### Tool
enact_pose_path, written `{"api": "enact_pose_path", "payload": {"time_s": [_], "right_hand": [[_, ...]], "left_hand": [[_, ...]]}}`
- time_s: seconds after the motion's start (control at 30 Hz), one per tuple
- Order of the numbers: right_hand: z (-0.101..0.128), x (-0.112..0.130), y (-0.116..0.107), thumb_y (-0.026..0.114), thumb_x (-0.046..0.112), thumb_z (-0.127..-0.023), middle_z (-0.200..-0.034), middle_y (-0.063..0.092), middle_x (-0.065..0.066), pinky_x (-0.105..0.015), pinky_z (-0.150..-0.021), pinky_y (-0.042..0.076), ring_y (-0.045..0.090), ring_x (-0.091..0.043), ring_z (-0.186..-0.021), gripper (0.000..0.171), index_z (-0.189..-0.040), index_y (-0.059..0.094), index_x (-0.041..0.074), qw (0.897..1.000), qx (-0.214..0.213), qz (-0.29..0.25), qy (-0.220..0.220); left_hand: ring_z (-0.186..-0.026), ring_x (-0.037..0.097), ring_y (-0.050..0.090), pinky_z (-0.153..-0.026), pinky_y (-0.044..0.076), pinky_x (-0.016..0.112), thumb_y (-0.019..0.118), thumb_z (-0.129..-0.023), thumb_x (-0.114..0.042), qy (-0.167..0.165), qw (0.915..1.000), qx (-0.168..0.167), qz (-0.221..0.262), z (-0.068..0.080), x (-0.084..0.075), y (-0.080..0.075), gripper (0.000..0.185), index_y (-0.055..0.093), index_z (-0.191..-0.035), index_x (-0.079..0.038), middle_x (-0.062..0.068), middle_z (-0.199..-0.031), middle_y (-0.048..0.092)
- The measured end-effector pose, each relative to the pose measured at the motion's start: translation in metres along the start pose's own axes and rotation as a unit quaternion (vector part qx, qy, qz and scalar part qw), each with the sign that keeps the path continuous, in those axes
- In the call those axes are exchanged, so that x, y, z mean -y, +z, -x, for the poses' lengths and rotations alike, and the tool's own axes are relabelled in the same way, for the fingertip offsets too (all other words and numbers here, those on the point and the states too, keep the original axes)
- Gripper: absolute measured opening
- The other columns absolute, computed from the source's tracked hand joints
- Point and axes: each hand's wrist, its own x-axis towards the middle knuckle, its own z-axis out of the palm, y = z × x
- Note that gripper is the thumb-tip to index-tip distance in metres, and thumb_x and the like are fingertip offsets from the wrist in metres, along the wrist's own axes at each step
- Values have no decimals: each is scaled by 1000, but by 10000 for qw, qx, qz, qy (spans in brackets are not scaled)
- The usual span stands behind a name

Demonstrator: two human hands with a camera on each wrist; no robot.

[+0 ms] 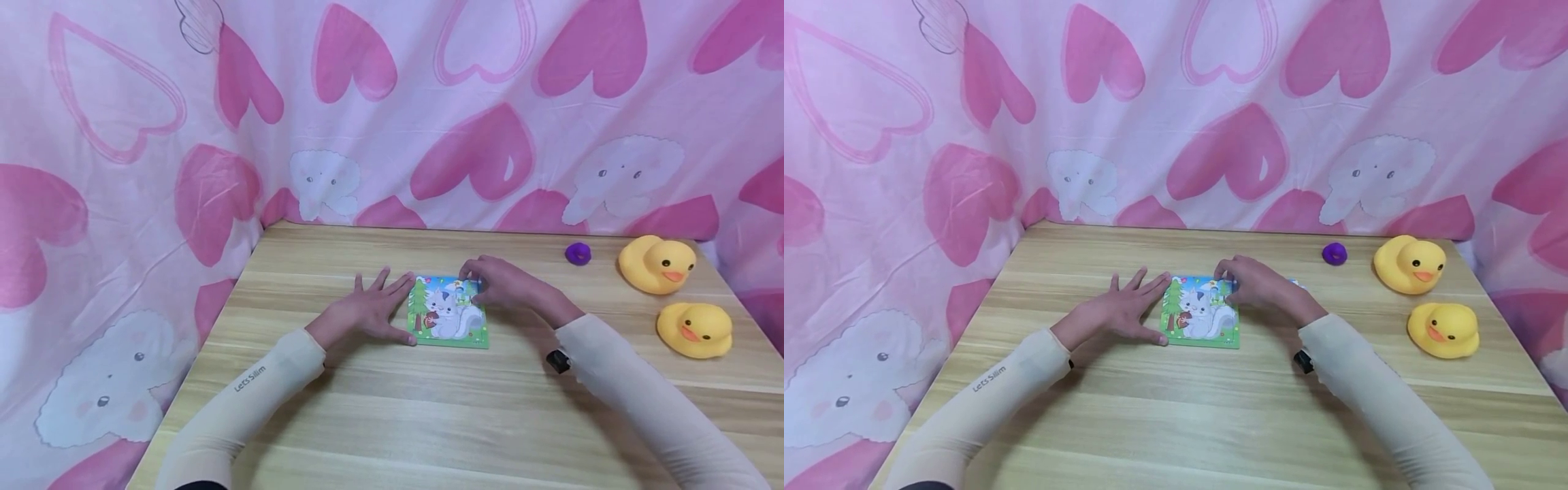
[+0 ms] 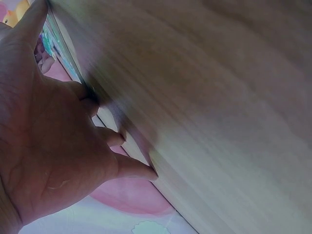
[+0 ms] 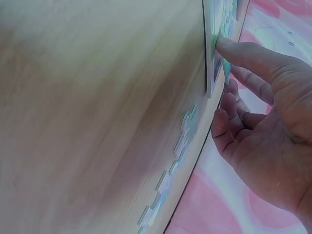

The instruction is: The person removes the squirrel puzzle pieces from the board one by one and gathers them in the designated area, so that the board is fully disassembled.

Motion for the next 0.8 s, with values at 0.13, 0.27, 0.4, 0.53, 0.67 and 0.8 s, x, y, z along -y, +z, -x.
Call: {"api": "enact_pose_path", "payload": {"time_s": [0.13,0.27,0.4,0.53,0.67,0.8], "right_hand": [[2,-1,-2,85,12,-88,-124,68,-10,-47,-99,58,65,-26,-110,50,-134,68,13,9999,57,-61,90],[2,-3,-2,85,14,-89,-122,71,-10,-46,-97,59,66,-25,-108,49,-135,69,10,9999,56,-134,72],[4,-7,-3,84,17,-90,-120,73,-10,-46,-97,60,67,-25,-108,47,-134,69,6,9996,13,-241,124],[9,-13,-6,83,18,-91,-119,73,-10,-47,-97,60,68,-25,-108,46,-133,69,7,9993,-74,-326,138],[14,-17,-10,83,16,-90,-118,73,-9,-48,-97,61,69,-26,-108,44,-132,70,8,9993,-195,-302,114],[22,-21,-15,84,13,-90,-118,73,-9,-49,-96,60,68,-27,-109,44,-132,70,9,9991,-289,-237,184]], "left_hand": [[-167,38,-10,-123,-2,82,60,-80,-90,13,10000,1,-29,0,1,0,126,-4,-171,-31,-12,-180,-7],[-167,38,-10,-123,-2,83,60,-80,-90,30,10000,11,-14,0,1,0,127,-5,-171,-30,-11,-181,-8],[-167,38,-11,-122,-2,83,59,-81,-91,39,10000,15,-35,-1,0,1,127,-7,-171,-31,-11,-180,-9],[-167,37,-11,-123,-3,82,59,-81,-91,16,10000,24,-21,-1,-1,1,127,-7,-171,-31,-12,-180,-9],[-167,36,-12,-123,-3,82,60,-81,-90,3,10000,30,16,-1,-1,1,127,-7,-171,-30,-12,-180,-10],[-167,36,-12,-122,-3,82,60,-81,-90,21,10000,29,22,0,0,1,127,-7,-171,-30,-12,-180,-10]]}}
